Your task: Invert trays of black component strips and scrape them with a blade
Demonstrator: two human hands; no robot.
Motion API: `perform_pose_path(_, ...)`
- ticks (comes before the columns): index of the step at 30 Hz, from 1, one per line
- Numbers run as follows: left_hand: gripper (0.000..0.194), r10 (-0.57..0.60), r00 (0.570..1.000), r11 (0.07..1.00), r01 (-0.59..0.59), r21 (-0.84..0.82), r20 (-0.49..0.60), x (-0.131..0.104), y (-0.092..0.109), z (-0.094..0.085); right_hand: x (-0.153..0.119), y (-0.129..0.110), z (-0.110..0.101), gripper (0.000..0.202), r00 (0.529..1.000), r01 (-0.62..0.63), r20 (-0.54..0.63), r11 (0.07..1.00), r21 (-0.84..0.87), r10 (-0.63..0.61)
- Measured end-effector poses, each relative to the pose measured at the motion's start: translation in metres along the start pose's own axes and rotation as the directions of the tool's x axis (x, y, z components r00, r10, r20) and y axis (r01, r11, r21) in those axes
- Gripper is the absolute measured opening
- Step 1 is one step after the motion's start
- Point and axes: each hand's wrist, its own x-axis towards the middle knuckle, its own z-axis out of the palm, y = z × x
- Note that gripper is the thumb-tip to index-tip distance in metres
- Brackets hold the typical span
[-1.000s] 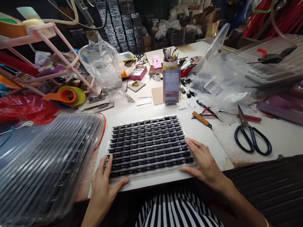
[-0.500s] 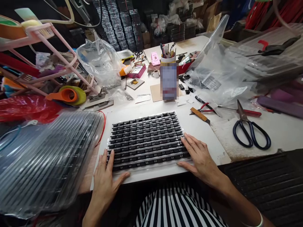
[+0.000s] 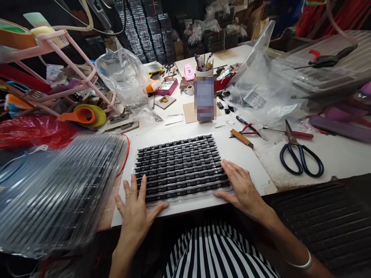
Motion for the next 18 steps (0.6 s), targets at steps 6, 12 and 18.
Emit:
perform_pose_path(6, 0.082, 0.21, 0.976, 0.977, -0.212, -0.027, -0.057, 0.007, 0.046, 0.01, -0.001, 0.0, -0.001, 0.086, 1.0, -0.019, -0.005, 0.999, 0.026, 0.019)
perform_pose_path(12, 0.067, 0.331, 0.943, 0.943, -0.332, -0.018, -0.04, 0.012, 0.095, 0.014, -0.002, 0.0, 0.0, 0.087, 0.999, -0.04, -0.032, 0.998, 0.053, 0.041)
perform_pose_path(18, 0.063, 0.378, 0.925, 0.926, -0.378, 0.011, -0.028, 0.013, 0.113, 0.014, -0.003, 0.001, 0.001, 0.086, 0.998, -0.034, -0.042, 0.998, 0.057, 0.036)
